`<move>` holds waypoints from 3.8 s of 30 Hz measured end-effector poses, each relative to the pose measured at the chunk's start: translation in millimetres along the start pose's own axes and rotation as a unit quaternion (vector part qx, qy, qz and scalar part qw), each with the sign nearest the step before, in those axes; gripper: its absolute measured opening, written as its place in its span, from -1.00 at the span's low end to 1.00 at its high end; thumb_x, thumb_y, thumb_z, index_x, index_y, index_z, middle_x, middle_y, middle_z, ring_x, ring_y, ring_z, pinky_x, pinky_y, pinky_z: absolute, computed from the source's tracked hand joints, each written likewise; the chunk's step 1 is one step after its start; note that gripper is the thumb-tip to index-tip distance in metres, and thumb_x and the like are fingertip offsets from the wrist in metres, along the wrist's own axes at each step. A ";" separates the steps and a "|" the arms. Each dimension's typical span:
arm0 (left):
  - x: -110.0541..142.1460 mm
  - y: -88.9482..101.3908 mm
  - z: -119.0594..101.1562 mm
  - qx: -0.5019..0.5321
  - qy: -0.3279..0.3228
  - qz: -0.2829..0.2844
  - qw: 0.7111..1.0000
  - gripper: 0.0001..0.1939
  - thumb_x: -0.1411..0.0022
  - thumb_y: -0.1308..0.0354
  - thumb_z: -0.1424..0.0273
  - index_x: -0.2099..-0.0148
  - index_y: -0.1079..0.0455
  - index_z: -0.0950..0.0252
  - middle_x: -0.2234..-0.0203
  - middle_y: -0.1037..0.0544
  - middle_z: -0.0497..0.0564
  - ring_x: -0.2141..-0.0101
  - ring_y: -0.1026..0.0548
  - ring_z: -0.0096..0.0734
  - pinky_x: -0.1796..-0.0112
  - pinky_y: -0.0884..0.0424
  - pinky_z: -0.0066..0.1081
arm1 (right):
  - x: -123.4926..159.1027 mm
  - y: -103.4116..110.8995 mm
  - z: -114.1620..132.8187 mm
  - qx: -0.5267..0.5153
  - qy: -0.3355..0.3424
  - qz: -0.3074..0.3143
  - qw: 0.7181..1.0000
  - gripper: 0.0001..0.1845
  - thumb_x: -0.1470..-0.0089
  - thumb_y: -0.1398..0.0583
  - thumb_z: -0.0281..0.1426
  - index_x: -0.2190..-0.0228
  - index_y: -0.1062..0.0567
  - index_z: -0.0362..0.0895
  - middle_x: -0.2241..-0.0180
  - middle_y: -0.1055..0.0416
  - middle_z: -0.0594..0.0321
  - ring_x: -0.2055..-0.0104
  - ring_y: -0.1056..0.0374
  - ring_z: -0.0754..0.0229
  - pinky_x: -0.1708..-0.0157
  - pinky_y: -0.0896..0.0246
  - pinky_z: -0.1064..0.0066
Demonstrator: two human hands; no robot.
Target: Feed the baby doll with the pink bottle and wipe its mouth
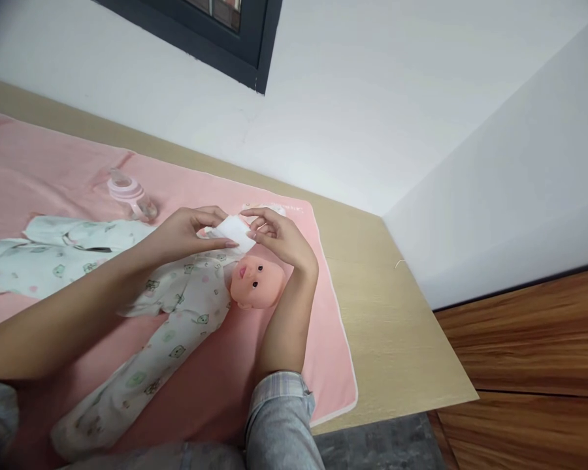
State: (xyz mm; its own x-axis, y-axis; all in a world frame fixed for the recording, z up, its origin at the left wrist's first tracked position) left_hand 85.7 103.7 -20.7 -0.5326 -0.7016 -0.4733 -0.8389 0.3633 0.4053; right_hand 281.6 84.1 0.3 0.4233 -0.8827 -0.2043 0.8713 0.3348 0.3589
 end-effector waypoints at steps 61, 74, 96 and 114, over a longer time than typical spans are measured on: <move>11.3 -27.8 7.1 -0.271 0.107 0.196 0.936 -0.82 -0.18 -0.10 0.33 0.29 -0.52 0.23 0.37 -0.60 -0.03 0.33 -0.51 -0.23 0.35 -0.23 -0.42 | -5.5 17.3 -179.5 -0.275 -0.186 -0.111 0.937 -0.67 -0.06 -0.28 -0.30 0.12 -0.41 -0.08 0.20 -0.55 0.16 0.06 -0.49 0.17 -0.20 -0.33 0.17; 11.8 -32.4 14.0 -0.266 0.065 0.167 0.947 -0.76 -0.22 -0.06 0.30 0.25 -0.52 0.28 0.25 -0.61 0.02 0.24 -0.53 -0.24 0.27 -0.30 -0.40 | -5.0 17.3 -179.8 -0.290 -0.197 -0.116 0.930 -0.65 -0.06 -0.29 -0.29 0.11 -0.41 -0.07 0.20 -0.55 0.20 0.15 -0.51 0.21 -0.17 -0.36 0.18; 14.9 -31.6 2.5 -0.233 0.020 0.140 0.962 -0.86 -0.26 -0.12 0.46 0.28 -0.51 0.30 0.30 -0.58 0.01 0.33 -0.50 -0.29 0.33 -0.26 -0.41 | -4.7 16.8 -171.3 -0.254 -0.219 -0.127 0.934 -0.74 -0.13 -0.18 -0.36 0.11 -0.40 -0.11 0.27 -0.54 0.23 0.13 -0.47 0.21 -0.12 -0.32 0.18; 20.7 -44.5 6.0 -0.252 0.005 0.149 0.956 -0.81 -0.23 -0.07 0.55 0.38 -0.48 0.31 0.36 -0.55 -0.06 0.39 -0.46 -0.43 0.39 -0.20 -0.48 | -5.6 15.5 -170.2 -0.261 -0.224 -0.129 0.930 -0.66 -0.30 -0.02 -0.50 -0.07 -0.28 -0.33 0.13 -0.55 0.07 0.02 -0.46 0.26 -0.10 -0.28 0.21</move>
State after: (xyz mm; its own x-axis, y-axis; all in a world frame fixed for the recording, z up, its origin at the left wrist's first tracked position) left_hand 111.3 76.7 -53.2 -0.7370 -0.6189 -0.2714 -0.4876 0.2088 0.8478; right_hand 335.0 150.3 -148.0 0.1390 -0.9657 0.2194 0.9809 0.1037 -0.1648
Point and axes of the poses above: each hand's wrist, its own x-axis away from the middle knuckle, its own y-axis out of the back of the hand, z = x × y, the point moved 3 cm from there along -x, towards the middle knuckle
